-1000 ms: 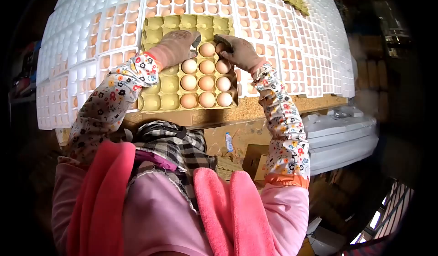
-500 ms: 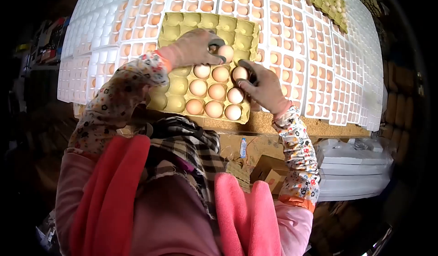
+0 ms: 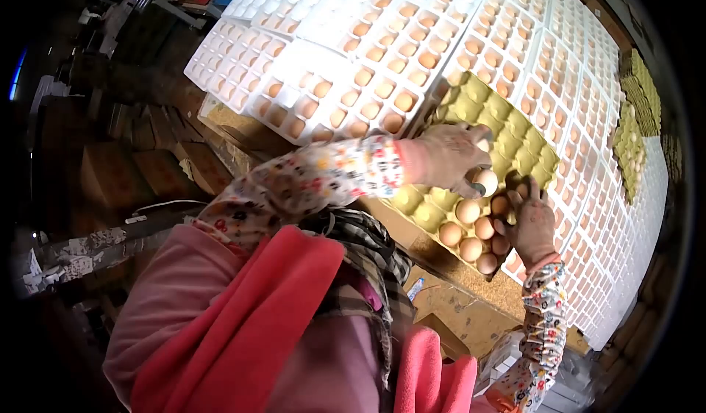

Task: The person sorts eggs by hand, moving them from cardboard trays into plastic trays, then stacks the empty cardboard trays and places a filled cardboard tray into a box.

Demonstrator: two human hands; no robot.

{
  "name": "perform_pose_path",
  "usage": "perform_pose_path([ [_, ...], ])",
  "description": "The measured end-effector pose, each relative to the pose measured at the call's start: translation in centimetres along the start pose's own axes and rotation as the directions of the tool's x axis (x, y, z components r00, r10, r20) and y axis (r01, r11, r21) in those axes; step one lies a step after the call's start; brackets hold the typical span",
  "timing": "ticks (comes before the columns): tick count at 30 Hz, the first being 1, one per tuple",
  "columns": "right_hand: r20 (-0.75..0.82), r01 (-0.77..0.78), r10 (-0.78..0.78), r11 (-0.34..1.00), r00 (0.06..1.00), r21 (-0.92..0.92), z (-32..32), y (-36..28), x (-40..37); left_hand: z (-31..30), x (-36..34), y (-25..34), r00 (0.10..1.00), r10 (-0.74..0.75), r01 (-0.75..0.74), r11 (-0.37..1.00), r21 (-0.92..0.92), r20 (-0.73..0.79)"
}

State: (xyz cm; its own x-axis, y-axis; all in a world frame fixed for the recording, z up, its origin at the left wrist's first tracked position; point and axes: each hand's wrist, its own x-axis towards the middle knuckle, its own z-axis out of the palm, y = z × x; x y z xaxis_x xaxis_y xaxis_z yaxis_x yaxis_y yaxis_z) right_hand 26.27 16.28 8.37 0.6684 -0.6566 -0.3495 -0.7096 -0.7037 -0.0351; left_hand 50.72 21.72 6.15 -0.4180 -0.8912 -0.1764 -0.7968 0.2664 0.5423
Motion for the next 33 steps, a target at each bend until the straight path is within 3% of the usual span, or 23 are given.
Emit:
perform_pose_path([
  [3, -0.141, -0.001, 0.067, 0.905, 0.988, 0.426, -0.9, 0.2, -1.1, -1.7, -10.5, -6.6, 0.919, -0.276, 0.169, 0.921, -0.351, -0.281],
  [4, -0.026, -0.119, 0.198, 0.682, 0.980, 0.721, -1.6, -1.0, -1.0, -1.9, -14.0, -10.3, 0.855, -0.337, 0.235, 0.929, -0.285, -0.394],
  [5, 0.133, -0.234, 0.290, 0.349, 0.948, 0.908, -2.0, -3.0, -0.8, -3.3, -16.9, -13.8, 0.800, -0.567, 0.452, 0.785, -0.424, -0.198],
  [7, 0.078, -0.116, 0.357, 0.085, 0.931, 0.990, -1.3, -9.7, 2.4, -3.0, -21.9, -19.2, 0.579, -0.781, 0.782, 0.613, -0.109, -0.235],
  [9, 0.076, -0.114, 0.232, 0.155, 0.970, 0.981, -0.7, -17.4, 8.8, -2.6, -23.5, -22.3, 0.547, -0.817, 0.832, 0.509, 0.220, -0.181],
  [10, 0.069, -0.083, 0.095, 0.155, 0.993, 0.984, -2.1, -22.4, 12.6, -0.1, -23.7, -26.5, 0.639, -0.766, 0.705, 0.543, 0.456, -0.076],
  [13, -0.196, 0.111, 0.090, 0.570, 0.976, 0.814, 1.1, -31.5, 24.1, -1.6, -23.7, -27.6, 0.727, -0.685, 0.627, 0.638, 0.447, -0.040],
  [15, -0.168, 0.035, 0.052, 0.878, 0.984, 0.477, 2.5, -34.8, 29.2, -2.4, -23.4, -28.9, 0.778, -0.627, 0.551, 0.710, 0.437, 0.038],
  [17, 0.003, 0.025, -0.027, 0.948, 1.000, 0.317, 3.3, -35.2, 31.6, -1.9, -22.9, -31.6, 0.811, -0.582, 0.495, 0.742, 0.452, 0.067],
  [19, -0.119, -0.020, 0.056, 0.957, 0.991, 0.289, 2.0, -35.3, 31.1, -3.8, -22.9, -32.5, 0.838, -0.537, 0.454, 0.786, 0.420, 0.099],
  [20, -0.048, -0.087, 0.162, 0.731, 0.986, 0.676, 2.9, -34.3, 32.0, -4.1, -22.7, -33.3, 0.842, -0.540, 0.522, 0.821, 0.230, 0.018],
  [21, 0.063, -0.148, 0.244, 0.351, 0.968, 0.925, 4.4, -32.5, 32.6, -4.3, -22.2, -33.9, 0.837, -0.545, 0.547, 0.837, 0.030, -0.052],
  [22, 0.278, -0.261, 0.213, -0.107, 0.937, 0.960, 4.2, -30.7, 34.0, -5.3, -21.7, -33.6, 0.792, -0.577, 0.555, 0.817, -0.159, -0.199],
  [23, -0.247, 0.247, -0.058, 0.430, 0.967, 0.868, 4.3, -29.2, 33.6, -2.3, -20.1, -35.9, 0.686, -0.444, 0.332, 0.896, -0.296, -0.576],
  [24, -0.012, 0.010, 0.110, 0.019, 0.994, 1.000, 2.6, -30.0, 34.2, -1.6, -18.7, -36.9, 0.646, -0.446, 0.342, 0.895, -0.288, -0.620],
  [25, 0.248, -0.159, 0.165, -0.422, 0.955, 0.893, 1.7, -31.3, 36.0, -1.5, -17.4, -37.5, 0.595, -0.441, 0.356, 0.894, -0.271, -0.672],
  [26, 0.097, -0.057, 0.218, -0.181, 0.971, 0.982, 2.5, -31.7, 37.9, -1.7, -17.0, -37.2, 0.638, -0.513, 0.503, 0.842, -0.194, -0.575],
  [27, -0.061, 0.045, 0.226, 0.073, 0.972, 0.996, 3.4, -32.2, 39.1, -0.7, -16.6, -37.3, 0.633, -0.426, 0.516, 0.854, -0.057, -0.646],
  [28, -0.185, 0.080, 0.192, 0.454, 0.964, 0.887, 1.6, -33.2, 39.4, -0.3, -16.6, -37.2, 0.649, -0.432, 0.524, 0.850, -0.042, -0.626],
  [29, -0.204, 0.092, 0.142, 0.557, 0.969, 0.826, 2.4, -32.9, 40.0, -0.1, -16.6, -37.3, 0.669, -0.428, 0.527, 0.850, -0.019, -0.608],
  [31, -0.197, 0.102, 0.222, 0.379, 0.955, 0.920, 2.3, -32.8, 38.5, 0.6, -16.4, -38.0, 0.620, -0.350, 0.495, 0.869, 0.004, -0.702],
  [32, -0.256, 0.207, 0.307, 0.184, 0.917, 0.961, 3.6, -32.9, 37.1, 0.5, -16.4, -37.9, 0.624, -0.333, 0.524, 0.849, 0.062, -0.707],
  [33, -0.066, 0.032, 0.280, 0.122, 0.958, 0.992, 0.5, -32.8, 33.3, 0.8, -16.3, -38.2, 0.634, -0.309, 0.538, 0.834, 0.117, -0.709],
])
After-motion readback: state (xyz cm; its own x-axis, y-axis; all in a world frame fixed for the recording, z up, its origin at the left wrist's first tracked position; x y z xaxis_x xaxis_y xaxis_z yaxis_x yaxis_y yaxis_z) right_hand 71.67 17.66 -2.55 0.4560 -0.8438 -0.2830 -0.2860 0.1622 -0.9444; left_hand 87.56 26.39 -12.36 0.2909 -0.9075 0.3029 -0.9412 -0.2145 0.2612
